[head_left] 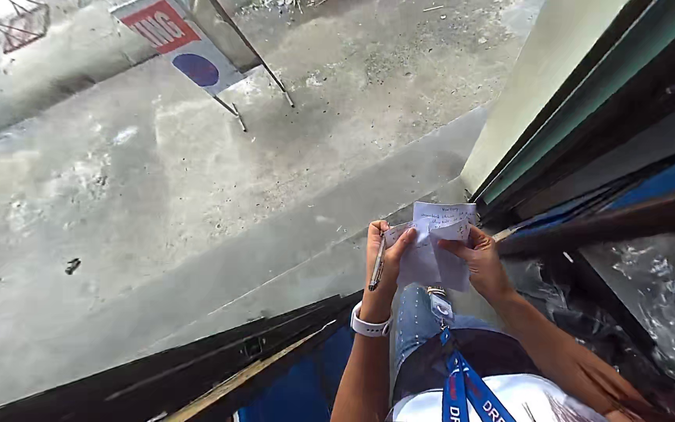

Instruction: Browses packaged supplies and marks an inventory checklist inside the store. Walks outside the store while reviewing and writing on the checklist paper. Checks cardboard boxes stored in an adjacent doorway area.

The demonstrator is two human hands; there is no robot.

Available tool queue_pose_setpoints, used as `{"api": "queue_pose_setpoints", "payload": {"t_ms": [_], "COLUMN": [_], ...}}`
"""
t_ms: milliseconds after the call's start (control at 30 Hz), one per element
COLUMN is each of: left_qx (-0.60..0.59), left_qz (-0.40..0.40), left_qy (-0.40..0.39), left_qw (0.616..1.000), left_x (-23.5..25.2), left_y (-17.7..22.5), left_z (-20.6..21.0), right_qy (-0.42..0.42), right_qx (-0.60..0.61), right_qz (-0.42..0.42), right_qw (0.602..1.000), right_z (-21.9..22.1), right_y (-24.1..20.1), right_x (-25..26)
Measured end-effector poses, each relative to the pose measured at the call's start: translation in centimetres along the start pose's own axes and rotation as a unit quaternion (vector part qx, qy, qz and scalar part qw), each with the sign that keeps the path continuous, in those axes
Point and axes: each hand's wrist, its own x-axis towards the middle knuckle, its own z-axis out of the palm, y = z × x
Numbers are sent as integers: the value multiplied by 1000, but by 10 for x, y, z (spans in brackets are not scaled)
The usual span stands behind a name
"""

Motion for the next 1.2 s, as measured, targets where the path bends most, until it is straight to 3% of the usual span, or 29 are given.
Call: {"api": "queue_pose_setpoints", "payload": {"t_ms": [200, 433, 633, 1033, 1200], "left_qx": [18, 57, 56, -1, -34], "left_qz": [7, 16, 72, 154, 179], "left_qy": [15, -29, 80, 343, 479], "left_qw": [1000, 998, 993, 927, 858], "left_x": [107, 221, 266, 337, 362], "left_y": [21, 71, 95, 119, 126], "left_z": [-10, -57, -99, -184, -220], "right_qy": [-6, -30, -125, -285, -314], "right_qx": [44, 17, 27, -22, 31], "right_qz": [-30, -4, 119, 43, 63], "right_qw": [999, 999, 985, 957, 947], "right_z": [44, 114, 178, 317, 371], "right_y": [10, -1, 7, 53, 67], "right_x": [101, 209, 263, 370, 405]}}
